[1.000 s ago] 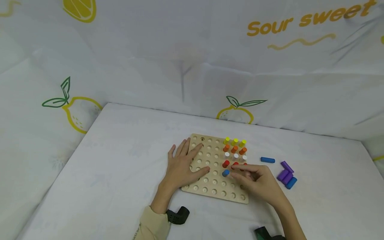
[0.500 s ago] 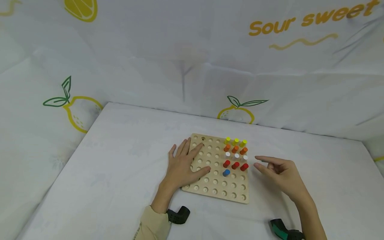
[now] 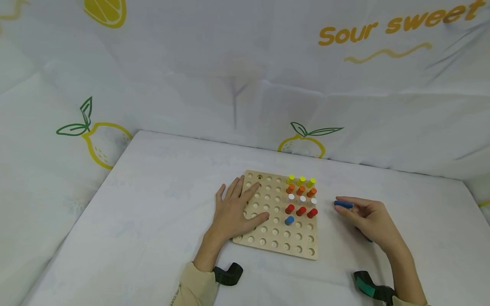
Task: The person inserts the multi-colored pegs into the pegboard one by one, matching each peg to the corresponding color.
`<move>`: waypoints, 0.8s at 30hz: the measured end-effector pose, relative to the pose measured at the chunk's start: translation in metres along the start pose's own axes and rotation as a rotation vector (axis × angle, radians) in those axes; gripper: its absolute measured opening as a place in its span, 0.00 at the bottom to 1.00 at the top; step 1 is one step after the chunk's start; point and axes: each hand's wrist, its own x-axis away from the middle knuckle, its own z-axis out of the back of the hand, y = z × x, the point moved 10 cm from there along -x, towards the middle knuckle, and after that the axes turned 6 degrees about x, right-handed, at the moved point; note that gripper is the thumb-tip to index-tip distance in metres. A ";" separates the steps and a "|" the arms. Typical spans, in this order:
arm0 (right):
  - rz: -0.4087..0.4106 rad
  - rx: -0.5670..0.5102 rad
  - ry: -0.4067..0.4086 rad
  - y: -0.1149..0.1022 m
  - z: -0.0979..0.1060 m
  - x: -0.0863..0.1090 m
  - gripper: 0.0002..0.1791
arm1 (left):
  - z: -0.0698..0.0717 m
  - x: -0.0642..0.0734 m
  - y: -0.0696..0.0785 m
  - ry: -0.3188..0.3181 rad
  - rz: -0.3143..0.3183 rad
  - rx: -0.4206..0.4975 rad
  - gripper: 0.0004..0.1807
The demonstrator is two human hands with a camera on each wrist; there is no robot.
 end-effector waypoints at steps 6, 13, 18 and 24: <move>0.013 0.127 0.032 0.002 0.003 -0.004 0.17 | 0.001 0.001 0.002 0.007 -0.009 0.007 0.46; -0.009 0.206 0.016 0.006 -0.002 -0.008 0.16 | 0.001 0.001 0.002 0.009 -0.009 0.004 0.46; -0.017 0.245 0.027 0.007 -0.003 -0.010 0.16 | 0.000 0.001 0.001 0.008 -0.008 -0.005 0.46; -0.031 0.273 0.013 0.005 -0.006 -0.010 0.17 | 0.000 0.001 0.000 0.005 -0.003 -0.005 0.46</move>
